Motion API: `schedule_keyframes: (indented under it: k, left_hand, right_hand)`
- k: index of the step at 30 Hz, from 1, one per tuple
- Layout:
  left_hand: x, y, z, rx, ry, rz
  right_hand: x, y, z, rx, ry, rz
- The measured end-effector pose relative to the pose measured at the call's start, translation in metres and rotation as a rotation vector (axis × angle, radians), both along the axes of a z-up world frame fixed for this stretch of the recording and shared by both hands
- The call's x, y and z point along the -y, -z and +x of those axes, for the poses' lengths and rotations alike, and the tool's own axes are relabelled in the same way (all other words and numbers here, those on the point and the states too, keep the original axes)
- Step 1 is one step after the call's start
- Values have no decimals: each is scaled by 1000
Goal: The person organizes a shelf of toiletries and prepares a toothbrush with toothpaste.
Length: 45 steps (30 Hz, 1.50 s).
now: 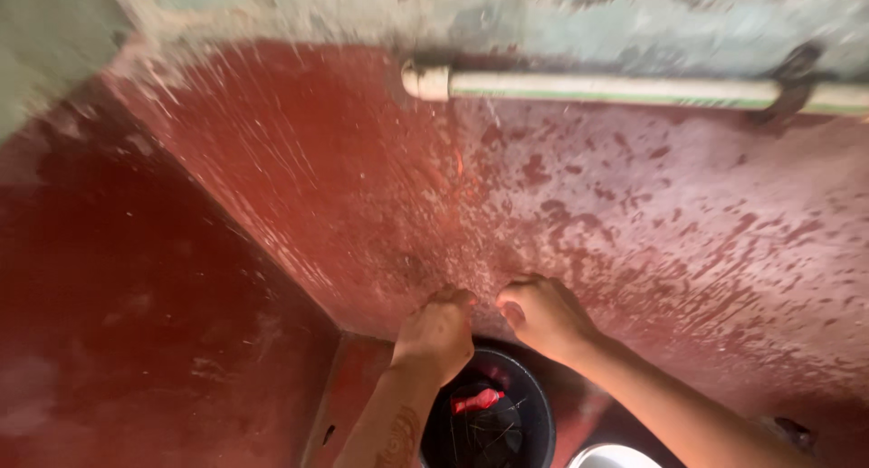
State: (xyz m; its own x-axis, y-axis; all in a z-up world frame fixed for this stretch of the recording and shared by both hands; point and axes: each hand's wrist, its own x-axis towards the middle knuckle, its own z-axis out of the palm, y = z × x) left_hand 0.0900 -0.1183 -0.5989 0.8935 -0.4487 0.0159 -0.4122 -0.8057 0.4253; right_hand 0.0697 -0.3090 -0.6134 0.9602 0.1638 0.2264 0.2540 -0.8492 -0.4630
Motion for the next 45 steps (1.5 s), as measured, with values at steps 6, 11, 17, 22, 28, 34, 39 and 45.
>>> schedule_keyframes:
  k: [6,11,17,22,28,34,39,45]
  left_hand:
    - [-16,62,4,-87,40,-27]
    - [-24,102,20,-293,-118,-134]
    - [-25,180,26,-351,-172,-214]
    - [-34,271,5,-486,-228,-127]
    - [-36,350,-16,-524,-156,-54]
    - [-19,361,8,-447,-195,-119]
    - [-17,418,-6,-538,-254,7]
    - [-30,539,-27,-539,-271,277]
  right_hand:
    - [-21,81,6,-122,43,120]
    - [-30,126,18,-183,87,123]
    - [-28,205,25,-386,122,249]
    - [-18,300,-4,-577,268,270]
    - [-8,386,-42,-624,346,285]
    - [-2,428,-29,-544,318,310]
    - [-9,480,-43,-620,260,282]
    - [-20,572,-51,-689,409,293]
